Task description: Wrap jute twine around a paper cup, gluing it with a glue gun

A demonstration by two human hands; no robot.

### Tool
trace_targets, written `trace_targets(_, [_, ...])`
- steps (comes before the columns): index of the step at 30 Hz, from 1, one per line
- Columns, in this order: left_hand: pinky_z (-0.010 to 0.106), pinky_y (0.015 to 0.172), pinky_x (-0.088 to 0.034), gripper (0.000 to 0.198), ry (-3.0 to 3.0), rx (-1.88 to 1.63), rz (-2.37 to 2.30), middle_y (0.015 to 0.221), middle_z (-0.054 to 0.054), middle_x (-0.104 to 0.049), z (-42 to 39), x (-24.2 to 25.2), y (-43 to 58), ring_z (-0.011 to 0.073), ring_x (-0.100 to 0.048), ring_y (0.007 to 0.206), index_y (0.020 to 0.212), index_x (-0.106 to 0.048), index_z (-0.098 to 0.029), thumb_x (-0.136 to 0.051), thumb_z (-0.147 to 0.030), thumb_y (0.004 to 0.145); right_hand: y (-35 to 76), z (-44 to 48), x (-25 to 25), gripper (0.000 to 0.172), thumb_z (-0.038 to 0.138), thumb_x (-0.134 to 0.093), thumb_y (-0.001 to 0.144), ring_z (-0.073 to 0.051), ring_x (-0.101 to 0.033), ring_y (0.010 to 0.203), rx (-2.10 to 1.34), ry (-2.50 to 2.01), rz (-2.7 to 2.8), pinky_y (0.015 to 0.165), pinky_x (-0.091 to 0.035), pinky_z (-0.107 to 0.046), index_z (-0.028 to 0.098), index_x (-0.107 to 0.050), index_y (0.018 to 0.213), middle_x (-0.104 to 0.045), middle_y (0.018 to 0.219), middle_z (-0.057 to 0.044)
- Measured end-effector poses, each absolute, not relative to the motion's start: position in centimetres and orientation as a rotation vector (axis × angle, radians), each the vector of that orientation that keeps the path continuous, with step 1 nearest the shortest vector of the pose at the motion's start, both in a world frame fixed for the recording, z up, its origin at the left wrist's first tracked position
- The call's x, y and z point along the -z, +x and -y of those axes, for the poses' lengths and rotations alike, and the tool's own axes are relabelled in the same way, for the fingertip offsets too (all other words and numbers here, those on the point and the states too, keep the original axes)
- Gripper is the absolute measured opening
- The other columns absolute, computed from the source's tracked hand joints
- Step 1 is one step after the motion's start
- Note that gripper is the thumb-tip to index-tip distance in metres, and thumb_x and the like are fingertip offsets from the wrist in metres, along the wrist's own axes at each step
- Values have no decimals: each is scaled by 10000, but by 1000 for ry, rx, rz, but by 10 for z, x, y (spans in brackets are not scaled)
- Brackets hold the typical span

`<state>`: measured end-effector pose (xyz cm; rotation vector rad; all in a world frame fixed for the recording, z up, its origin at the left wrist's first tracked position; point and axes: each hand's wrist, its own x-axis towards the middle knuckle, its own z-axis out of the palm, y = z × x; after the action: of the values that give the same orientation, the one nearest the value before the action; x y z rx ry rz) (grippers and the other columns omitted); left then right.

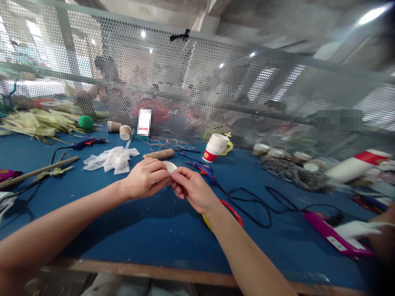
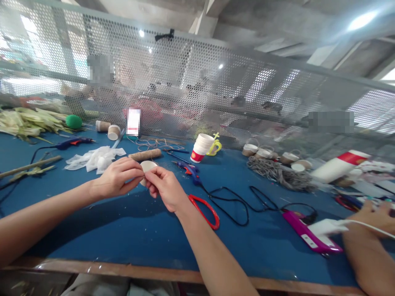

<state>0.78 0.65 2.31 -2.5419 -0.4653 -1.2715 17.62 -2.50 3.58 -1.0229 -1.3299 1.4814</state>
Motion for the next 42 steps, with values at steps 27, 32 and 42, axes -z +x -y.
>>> trace_targets(27, [275,657,-459,63,-2351,1446,545,793,60,-631,5,-23,10,139,-548,731,800,-575,-154,-545,-209,793,178,24,-43,237,323,-682,643,-30,-368,380,-1359,-928,1192,350,-239,-183,158,-516,611,-505,503,53])
trace_targets(32, [313,662,-438,83,-2316,1317,596,757,54,-642,3,-33,6,164,-512,728,814,-587,-163,-572,-239,784,175,28,-40,233,345,-662,669,-38,-387,402,-1325,-956,1291,366,-266,-185,167,-513,653,-508,522,52])
trace_targets(42, [202,469,-413,216,-3095,1747,1182,584,2,-597,16,-41,17,82,-509,499,656,-561,-131,-480,-240,825,171,39,-40,246,396,-598,733,-53,-401,413,-1002,-999,1464,399,-327,-202,176,-507,673,-514,529,43])
